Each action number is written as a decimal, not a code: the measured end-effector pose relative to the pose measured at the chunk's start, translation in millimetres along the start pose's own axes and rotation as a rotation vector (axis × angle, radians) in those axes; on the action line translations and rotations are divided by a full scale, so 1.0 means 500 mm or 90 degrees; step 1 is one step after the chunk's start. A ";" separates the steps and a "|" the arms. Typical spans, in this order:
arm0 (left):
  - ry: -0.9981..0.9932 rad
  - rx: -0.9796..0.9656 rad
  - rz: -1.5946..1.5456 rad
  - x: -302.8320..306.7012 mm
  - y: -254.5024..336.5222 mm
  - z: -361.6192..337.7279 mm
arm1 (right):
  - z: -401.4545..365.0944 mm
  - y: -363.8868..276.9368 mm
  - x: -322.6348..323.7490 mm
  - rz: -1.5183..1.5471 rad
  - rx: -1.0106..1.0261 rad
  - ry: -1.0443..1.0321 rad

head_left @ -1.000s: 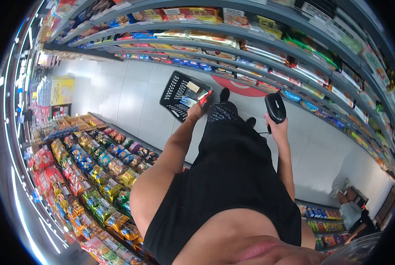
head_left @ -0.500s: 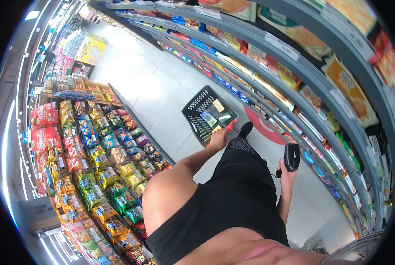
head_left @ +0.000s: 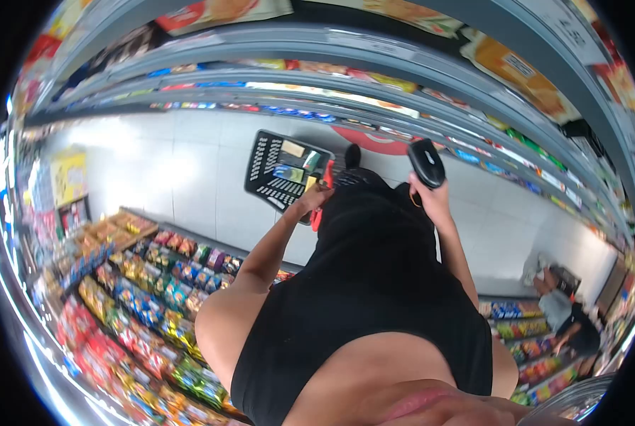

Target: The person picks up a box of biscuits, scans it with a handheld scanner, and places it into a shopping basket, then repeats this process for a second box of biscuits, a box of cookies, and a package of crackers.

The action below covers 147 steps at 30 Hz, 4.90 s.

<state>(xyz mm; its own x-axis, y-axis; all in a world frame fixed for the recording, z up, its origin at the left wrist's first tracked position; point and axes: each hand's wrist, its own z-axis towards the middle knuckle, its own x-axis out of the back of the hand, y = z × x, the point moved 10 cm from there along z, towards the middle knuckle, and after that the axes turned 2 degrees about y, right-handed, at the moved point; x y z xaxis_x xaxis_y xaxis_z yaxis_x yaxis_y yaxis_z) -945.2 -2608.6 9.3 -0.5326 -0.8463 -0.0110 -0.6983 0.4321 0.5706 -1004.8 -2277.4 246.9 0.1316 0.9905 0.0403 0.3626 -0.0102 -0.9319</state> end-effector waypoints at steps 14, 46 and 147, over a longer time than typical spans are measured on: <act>0.020 -0.206 0.784 -0.064 0.047 0.169 | 0.017 -0.033 0.036 -0.005 0.053 -0.049; 0.244 -0.061 0.206 -0.176 -0.135 0.049 | -0.015 -0.020 0.227 0.055 0.074 -0.042; 0.201 -0.154 -0.317 -0.081 0.517 0.095 | 0.028 -0.017 0.260 0.021 0.063 0.028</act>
<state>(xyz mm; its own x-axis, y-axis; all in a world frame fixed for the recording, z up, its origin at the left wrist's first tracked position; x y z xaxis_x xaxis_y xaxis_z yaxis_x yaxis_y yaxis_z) -1126.8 -2448.0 118.2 0.0204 -0.9947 -0.1008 -0.6790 -0.0878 0.7288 -1003.7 -2146.5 254.7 0.1835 0.9827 0.0229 0.2647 -0.0270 -0.9640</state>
